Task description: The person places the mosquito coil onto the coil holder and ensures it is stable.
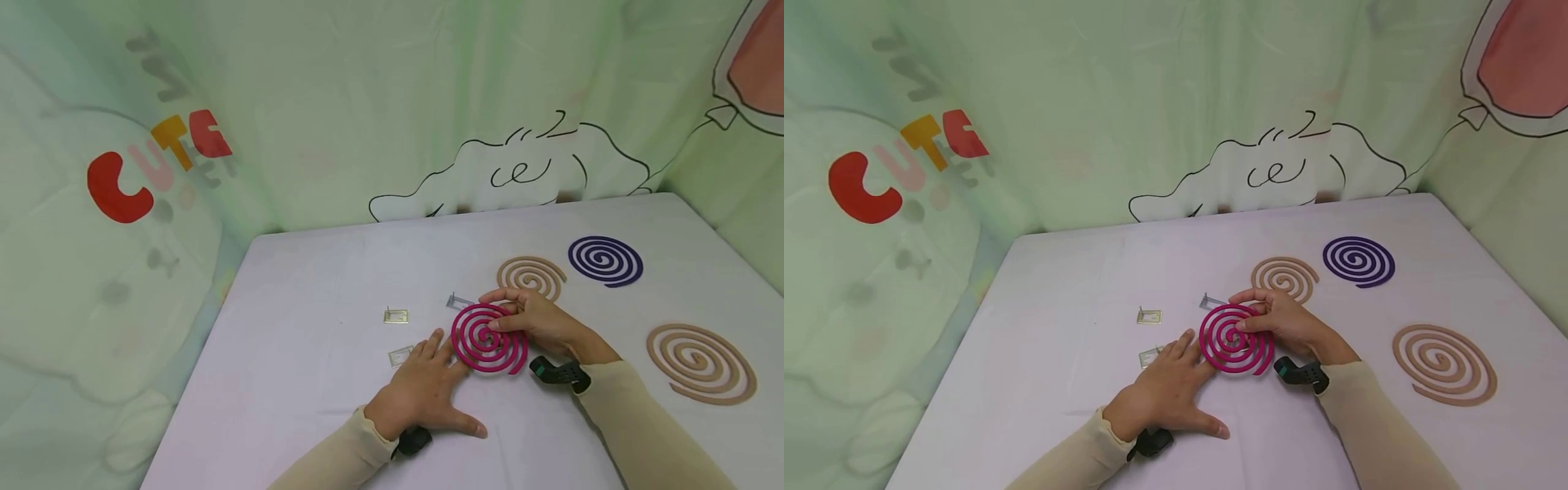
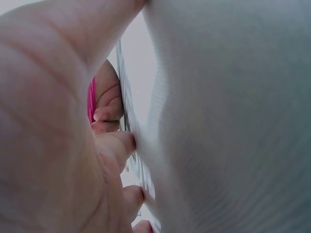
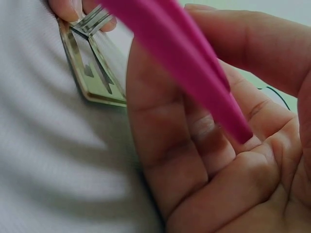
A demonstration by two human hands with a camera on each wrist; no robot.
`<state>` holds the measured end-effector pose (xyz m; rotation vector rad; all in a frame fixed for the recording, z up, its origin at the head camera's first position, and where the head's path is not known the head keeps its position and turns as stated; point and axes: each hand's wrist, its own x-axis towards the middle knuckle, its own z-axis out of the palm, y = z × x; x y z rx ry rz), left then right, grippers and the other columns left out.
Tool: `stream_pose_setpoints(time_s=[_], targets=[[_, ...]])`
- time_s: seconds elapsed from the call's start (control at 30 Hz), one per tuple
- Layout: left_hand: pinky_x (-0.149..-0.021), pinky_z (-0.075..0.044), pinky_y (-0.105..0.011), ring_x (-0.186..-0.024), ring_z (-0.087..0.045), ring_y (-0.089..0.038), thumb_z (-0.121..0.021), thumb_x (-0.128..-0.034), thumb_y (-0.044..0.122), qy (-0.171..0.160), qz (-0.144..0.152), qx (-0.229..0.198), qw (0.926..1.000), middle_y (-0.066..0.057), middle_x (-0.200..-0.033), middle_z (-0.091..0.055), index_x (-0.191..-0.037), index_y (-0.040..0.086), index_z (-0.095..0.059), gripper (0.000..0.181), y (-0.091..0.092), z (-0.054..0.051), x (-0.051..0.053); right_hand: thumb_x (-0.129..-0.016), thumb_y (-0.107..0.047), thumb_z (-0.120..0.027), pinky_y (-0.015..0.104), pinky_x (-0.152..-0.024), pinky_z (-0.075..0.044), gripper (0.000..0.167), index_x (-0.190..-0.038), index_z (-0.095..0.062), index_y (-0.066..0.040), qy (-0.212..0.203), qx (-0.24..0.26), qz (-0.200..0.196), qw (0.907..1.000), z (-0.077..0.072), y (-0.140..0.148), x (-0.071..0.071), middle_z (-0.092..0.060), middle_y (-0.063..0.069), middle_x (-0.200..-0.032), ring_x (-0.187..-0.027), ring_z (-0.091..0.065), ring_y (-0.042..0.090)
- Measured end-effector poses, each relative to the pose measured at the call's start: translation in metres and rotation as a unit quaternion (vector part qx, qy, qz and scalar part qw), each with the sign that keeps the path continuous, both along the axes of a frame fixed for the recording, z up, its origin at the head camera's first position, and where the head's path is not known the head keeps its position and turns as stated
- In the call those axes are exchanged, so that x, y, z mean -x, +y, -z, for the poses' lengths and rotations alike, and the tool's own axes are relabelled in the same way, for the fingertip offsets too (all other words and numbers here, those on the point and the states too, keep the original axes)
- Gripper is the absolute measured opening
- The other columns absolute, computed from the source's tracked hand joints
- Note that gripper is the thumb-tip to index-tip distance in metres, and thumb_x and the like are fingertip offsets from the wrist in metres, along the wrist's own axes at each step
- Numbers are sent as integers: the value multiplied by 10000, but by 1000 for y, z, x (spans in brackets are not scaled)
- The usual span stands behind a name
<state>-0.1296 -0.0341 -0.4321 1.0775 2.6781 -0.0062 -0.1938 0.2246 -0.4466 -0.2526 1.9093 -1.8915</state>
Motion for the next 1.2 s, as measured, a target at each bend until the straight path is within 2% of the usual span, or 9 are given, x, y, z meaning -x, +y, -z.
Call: stream_pose_setpoints(time_s=[0.33, 0.7, 0.93, 1.2], targets=[[-1259, -259, -470, -1603, -137, -343, -617, -745, 911, -136, -54, 18, 9999, -31, -1730, -213, -1660, 399, -230, 1118, 0, 0, 0, -952, -13, -721, 312, -813, -624, 577, -1424, -429, 147, 92, -96, -55, 9999, 2, 0, 1, -772, 116, -1077, -923, -766, 195], [-1248, -284, -467, -1598, -160, -345, -597, -740, 927, -12, -38, 23, 10000, -26, -1731, -212, -1663, 402, -211, 1129, -1, 1, -1, -946, -24, -730, 317, -801, -626, 565, -1417, -460, 136, 152, -216, -71, 9996, 2, 0, 1, -759, 174, -1110, -923, -760, 197], [-1245, -286, -484, -1599, -146, -355, -592, -730, 935, -6, -96, 25, 10000, -24, -1740, -186, -1664, 414, -198, 1140, -1, 4, -6, -939, -38, -742, 320, -803, -626, 548, -1405, -494, 108, 179, -293, -26, 9994, 0, -2, -6, -747, 189, -1142, -940, -752, 205], [-1253, -270, -478, -1600, -147, -354, -579, -729, 945, 61, -24, 57, 10000, -44, -1743, -175, -1673, 390, -176, 1166, 0, 2, -1, -939, -38, -747, 293, -793, -619, 544, -1403, -501, 107, 176, -372, 103, 9991, -4, -1, -5, -743, 194, -1127, -927, -741, 174]])
